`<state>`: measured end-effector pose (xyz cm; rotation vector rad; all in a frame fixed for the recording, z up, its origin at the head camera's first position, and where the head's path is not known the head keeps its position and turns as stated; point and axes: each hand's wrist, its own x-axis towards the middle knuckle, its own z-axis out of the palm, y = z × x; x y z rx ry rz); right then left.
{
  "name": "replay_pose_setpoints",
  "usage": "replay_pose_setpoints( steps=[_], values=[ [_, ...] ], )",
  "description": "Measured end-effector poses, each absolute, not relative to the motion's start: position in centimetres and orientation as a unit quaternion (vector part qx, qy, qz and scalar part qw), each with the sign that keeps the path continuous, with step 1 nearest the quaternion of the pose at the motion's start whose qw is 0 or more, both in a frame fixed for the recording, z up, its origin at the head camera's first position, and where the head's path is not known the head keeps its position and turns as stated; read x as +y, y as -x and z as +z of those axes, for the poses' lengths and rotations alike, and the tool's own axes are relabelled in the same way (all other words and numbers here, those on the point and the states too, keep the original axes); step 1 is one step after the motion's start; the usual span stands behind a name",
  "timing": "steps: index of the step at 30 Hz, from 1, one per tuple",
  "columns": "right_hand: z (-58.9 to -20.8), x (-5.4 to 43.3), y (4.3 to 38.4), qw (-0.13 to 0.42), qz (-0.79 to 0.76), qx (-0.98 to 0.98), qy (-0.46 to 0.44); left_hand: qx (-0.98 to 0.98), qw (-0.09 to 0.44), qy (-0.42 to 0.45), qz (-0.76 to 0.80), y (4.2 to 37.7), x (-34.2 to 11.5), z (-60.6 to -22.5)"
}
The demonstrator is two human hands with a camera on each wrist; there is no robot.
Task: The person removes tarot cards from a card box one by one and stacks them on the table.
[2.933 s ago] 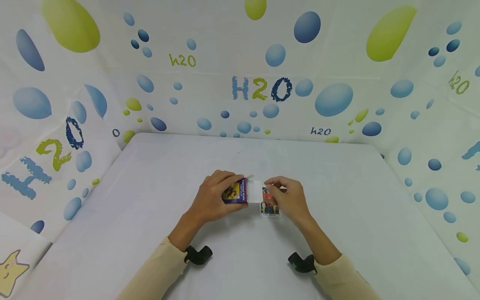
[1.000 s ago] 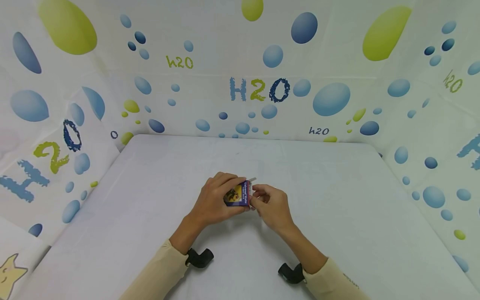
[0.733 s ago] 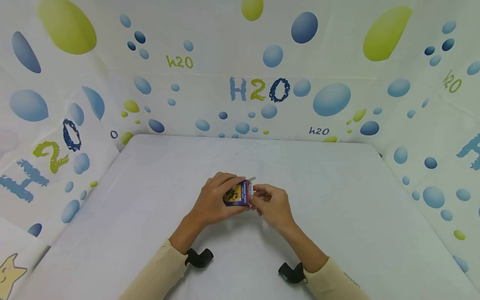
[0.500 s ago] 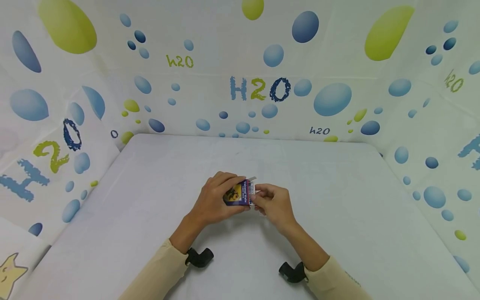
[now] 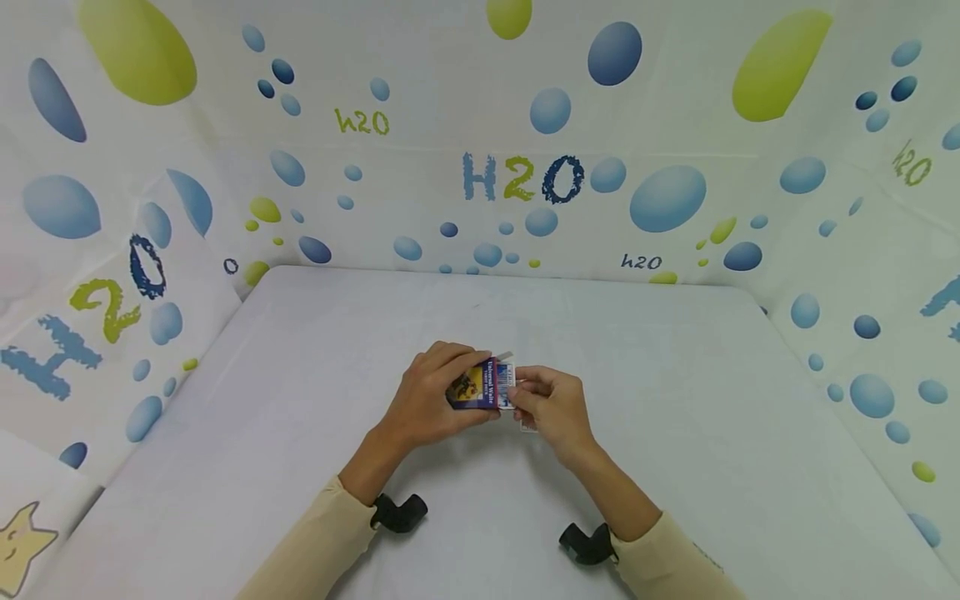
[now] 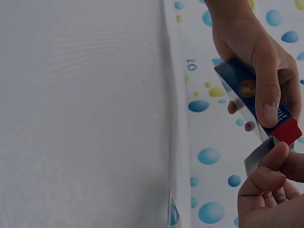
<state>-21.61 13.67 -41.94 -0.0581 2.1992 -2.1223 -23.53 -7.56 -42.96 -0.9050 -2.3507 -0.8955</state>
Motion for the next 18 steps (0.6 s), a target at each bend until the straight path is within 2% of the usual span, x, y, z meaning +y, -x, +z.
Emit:
replay_pose_setpoints(
  steps=[18],
  values=[
    [-42.37, 14.04, 22.11, 0.045, -0.690, 0.723, -0.002, -0.859, 0.234, 0.325, -0.318, 23.52, -7.52, -43.00]
  ],
)
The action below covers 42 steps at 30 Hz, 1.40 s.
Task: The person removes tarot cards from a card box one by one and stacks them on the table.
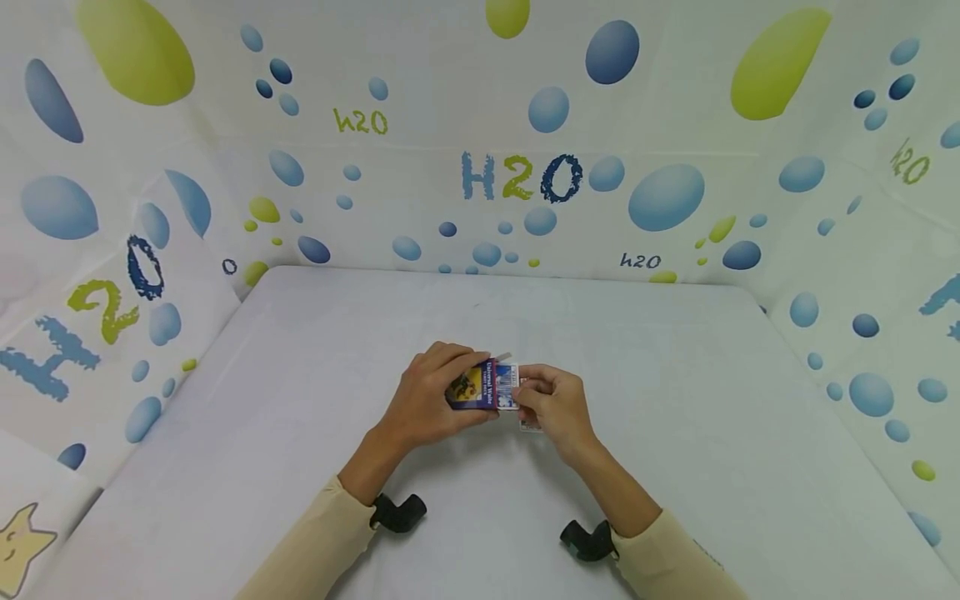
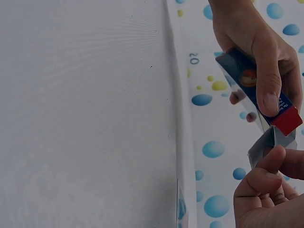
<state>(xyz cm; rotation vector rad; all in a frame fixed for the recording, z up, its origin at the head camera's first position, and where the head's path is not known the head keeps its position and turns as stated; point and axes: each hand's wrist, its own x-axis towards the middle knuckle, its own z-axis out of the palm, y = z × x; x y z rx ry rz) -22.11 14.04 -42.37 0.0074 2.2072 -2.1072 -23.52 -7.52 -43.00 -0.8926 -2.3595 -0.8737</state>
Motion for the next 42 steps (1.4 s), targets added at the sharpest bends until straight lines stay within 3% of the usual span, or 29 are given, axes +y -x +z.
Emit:
replay_pose_setpoints(
  steps=[42],
  values=[
    [-43.1, 15.6, 23.3, 0.032, -0.684, 0.729, -0.021, -0.864, 0.226, 0.305, -0.330, 23.6, -8.1, -42.7]
  ],
)
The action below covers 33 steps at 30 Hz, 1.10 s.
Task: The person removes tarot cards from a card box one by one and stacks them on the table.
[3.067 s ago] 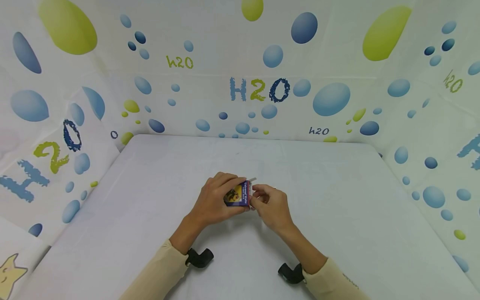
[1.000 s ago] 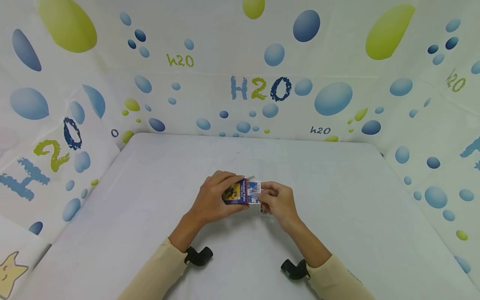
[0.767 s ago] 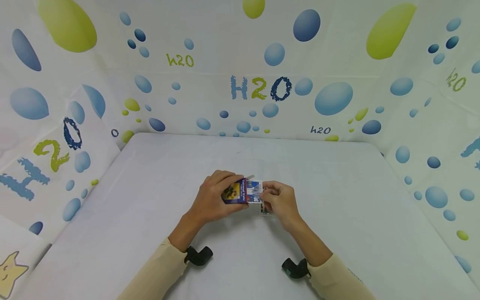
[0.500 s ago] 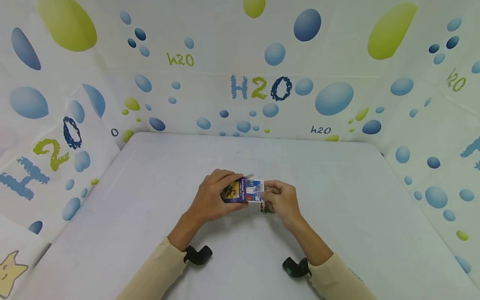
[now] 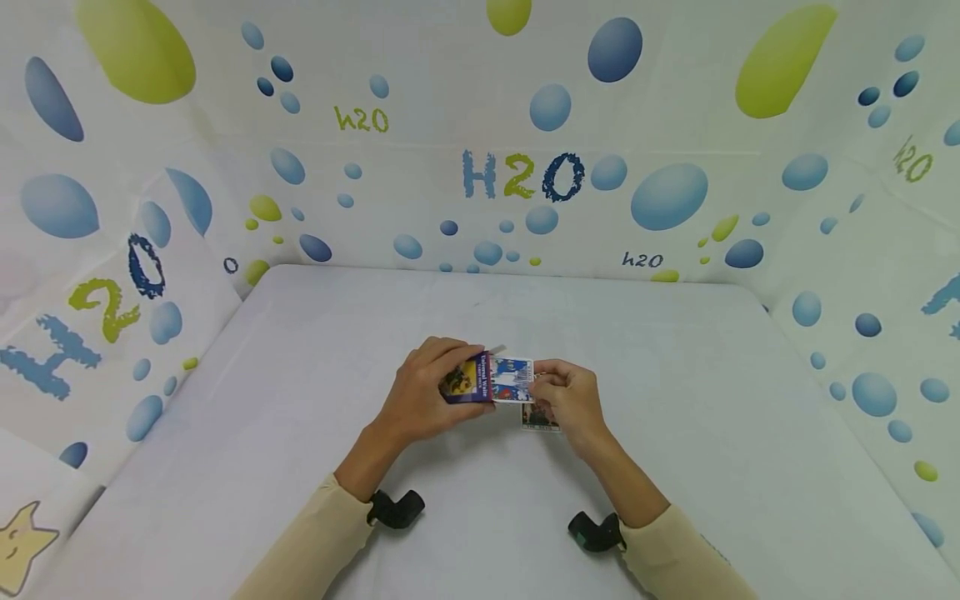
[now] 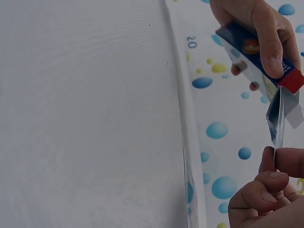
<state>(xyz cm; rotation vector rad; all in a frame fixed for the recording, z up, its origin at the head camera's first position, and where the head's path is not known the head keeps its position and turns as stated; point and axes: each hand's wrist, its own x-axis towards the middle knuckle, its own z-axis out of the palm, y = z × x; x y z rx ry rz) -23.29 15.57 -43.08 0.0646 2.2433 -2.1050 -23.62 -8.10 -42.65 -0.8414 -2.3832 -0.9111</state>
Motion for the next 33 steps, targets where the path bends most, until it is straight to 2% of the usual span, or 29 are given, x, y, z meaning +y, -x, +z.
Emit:
replay_pose_setpoints(
  steps=[22, 33],
  values=[
    [-43.3, 16.3, 23.8, 0.040, -0.697, 0.715, -0.022, -0.862, 0.229, 0.302, -0.335, 23.7, -8.5, -42.5],
    [-43.7, 17.0, 24.0, 0.020, -0.712, 0.699, 0.059, -0.863, 0.229, 0.299, -0.338, 23.8, -8.5, -42.5]
  ],
)
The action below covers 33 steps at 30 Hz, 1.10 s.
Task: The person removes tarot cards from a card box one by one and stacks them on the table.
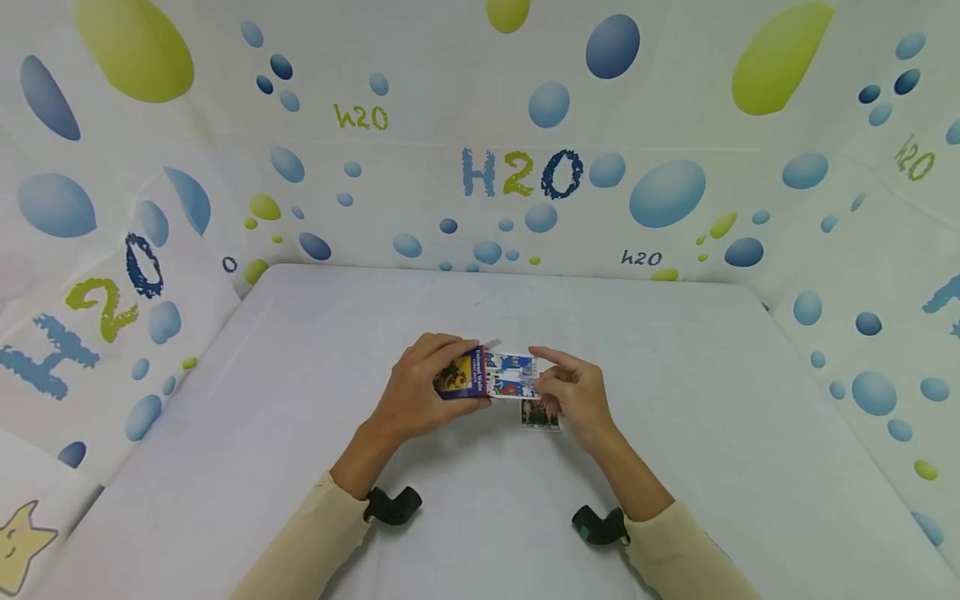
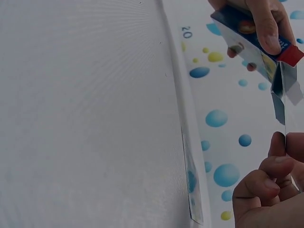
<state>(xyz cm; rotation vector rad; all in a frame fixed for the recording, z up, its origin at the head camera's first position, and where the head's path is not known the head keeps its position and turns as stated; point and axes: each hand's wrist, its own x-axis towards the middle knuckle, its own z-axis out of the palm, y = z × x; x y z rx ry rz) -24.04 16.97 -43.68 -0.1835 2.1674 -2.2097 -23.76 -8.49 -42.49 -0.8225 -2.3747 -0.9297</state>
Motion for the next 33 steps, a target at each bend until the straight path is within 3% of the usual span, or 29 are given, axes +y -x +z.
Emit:
replay_pose_setpoints(
  steps=[21, 33],
  values=[
    [-43.63, 16.90, 23.93, -0.002, -0.688, 0.723, 0.054, -0.860, 0.201, 0.321, -0.342, 23.53, -8.18, -42.68],
    [-43.73, 17.11, 23.88, 0.016, -0.684, 0.726, 0.077, -0.860, 0.193, 0.329, -0.340, 23.51, -8.10, -42.89]
  ],
)
